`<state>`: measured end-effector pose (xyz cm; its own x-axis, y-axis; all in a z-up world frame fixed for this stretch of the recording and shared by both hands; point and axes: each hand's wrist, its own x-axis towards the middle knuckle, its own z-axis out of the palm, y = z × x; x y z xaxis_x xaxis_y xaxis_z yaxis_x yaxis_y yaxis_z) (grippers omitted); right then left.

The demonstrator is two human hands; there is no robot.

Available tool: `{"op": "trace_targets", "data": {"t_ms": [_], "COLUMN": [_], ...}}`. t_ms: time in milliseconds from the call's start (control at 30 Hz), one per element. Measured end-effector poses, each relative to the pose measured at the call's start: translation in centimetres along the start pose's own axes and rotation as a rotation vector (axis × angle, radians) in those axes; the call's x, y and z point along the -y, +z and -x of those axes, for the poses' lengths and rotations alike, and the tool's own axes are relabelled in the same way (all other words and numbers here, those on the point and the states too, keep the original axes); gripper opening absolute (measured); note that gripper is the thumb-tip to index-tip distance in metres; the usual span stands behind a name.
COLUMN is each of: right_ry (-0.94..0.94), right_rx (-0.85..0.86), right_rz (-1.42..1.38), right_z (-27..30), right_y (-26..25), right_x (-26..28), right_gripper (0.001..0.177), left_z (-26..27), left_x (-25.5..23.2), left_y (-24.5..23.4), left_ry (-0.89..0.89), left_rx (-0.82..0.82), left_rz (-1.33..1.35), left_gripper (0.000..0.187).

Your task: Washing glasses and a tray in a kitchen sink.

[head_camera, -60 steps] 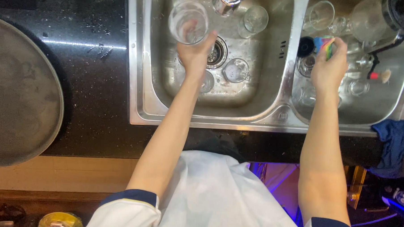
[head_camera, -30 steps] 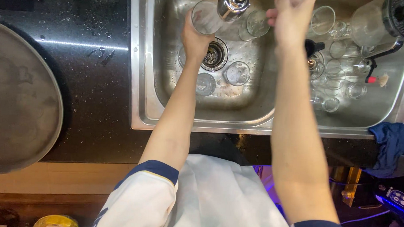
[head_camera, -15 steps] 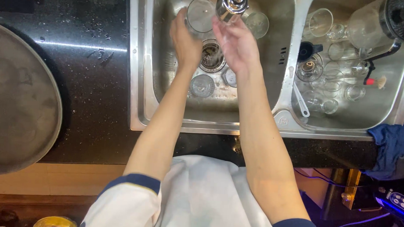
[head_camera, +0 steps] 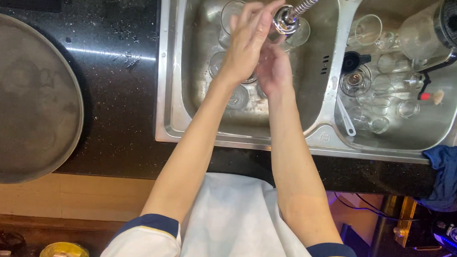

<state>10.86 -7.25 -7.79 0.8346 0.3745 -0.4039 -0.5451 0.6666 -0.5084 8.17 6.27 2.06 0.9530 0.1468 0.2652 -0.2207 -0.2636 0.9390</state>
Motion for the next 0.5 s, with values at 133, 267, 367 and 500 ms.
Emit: {"op": "trace_targets", "data": {"t_ms": [133,267,367,500], "right_ry": [0.006,0.007,-0.078,-0.150], "right_rx": [-0.100,-0.040,0.080,0.068], "right_rz": [0.094,0.141,0.028,-0.115], "right_z": [-0.9,-0.4,2.7,0.3], "right_y": [-4.9,-4.3,1.7,-4.5], "right_x": [-1.7,-1.3,0.2,-1.2], "right_gripper": [0.029,0.031,0.041,0.036], "left_z": [-1.1,-0.6,0.9,2.6], "left_x": [0.8,-1.2,-2.5,-2.8], "left_y": [0.2,1.3,2.7,3.0], "left_ry": [0.004,0.022,-0.056,-0.088], "left_rx": [0.083,0.171,0.217,0.187], "left_rz": [0.145,0.104,0.023,-0.016], "left_gripper": [0.038,0.050,0.052,0.049]}}
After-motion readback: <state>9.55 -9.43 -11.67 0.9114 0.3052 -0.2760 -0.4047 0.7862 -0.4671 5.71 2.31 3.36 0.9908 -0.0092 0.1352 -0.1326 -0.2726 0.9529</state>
